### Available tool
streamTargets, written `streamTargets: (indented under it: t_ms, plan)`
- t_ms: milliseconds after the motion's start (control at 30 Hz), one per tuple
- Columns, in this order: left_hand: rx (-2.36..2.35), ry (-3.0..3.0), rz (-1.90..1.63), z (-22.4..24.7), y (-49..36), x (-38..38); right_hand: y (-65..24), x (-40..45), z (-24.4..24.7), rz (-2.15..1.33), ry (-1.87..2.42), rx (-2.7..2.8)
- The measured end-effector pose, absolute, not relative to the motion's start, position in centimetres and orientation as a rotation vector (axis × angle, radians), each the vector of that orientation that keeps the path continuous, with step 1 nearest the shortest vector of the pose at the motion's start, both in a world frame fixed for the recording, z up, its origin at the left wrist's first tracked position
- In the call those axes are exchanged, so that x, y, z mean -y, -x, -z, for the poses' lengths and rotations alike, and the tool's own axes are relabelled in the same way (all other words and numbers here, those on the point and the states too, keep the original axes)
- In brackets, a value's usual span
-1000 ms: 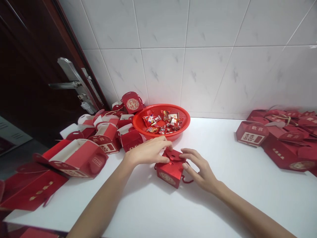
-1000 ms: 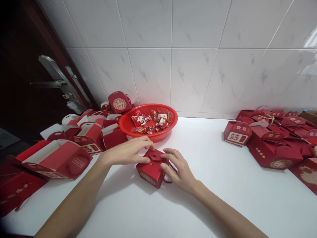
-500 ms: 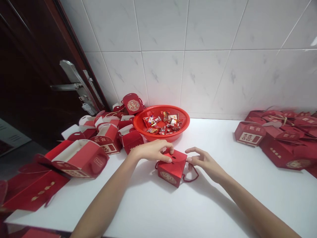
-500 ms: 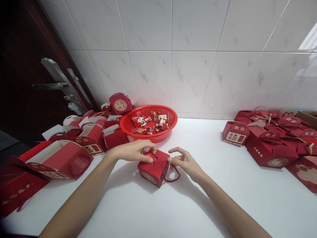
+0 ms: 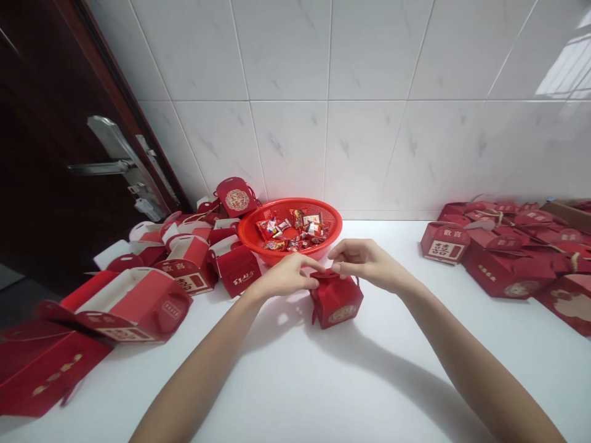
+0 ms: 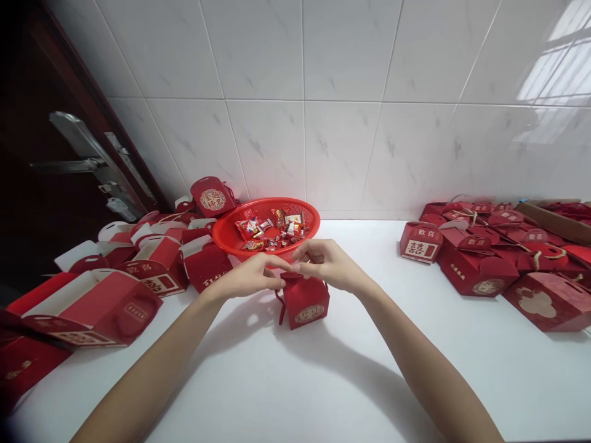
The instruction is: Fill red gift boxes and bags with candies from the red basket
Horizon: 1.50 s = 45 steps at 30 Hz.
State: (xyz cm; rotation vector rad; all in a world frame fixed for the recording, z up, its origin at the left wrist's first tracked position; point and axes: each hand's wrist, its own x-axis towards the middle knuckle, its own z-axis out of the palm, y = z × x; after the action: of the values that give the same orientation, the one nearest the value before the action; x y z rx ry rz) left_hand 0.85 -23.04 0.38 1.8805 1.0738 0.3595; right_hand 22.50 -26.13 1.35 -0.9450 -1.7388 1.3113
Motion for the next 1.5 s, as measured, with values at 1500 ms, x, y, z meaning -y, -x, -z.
streamTargets:
  t_ms: [1500]
  plan:
    - [-0.712,-2.402,-1.037,-2.1,-0.7,26.2,-28.3,28.9,-4.2,-0.957,1.043,1.267]
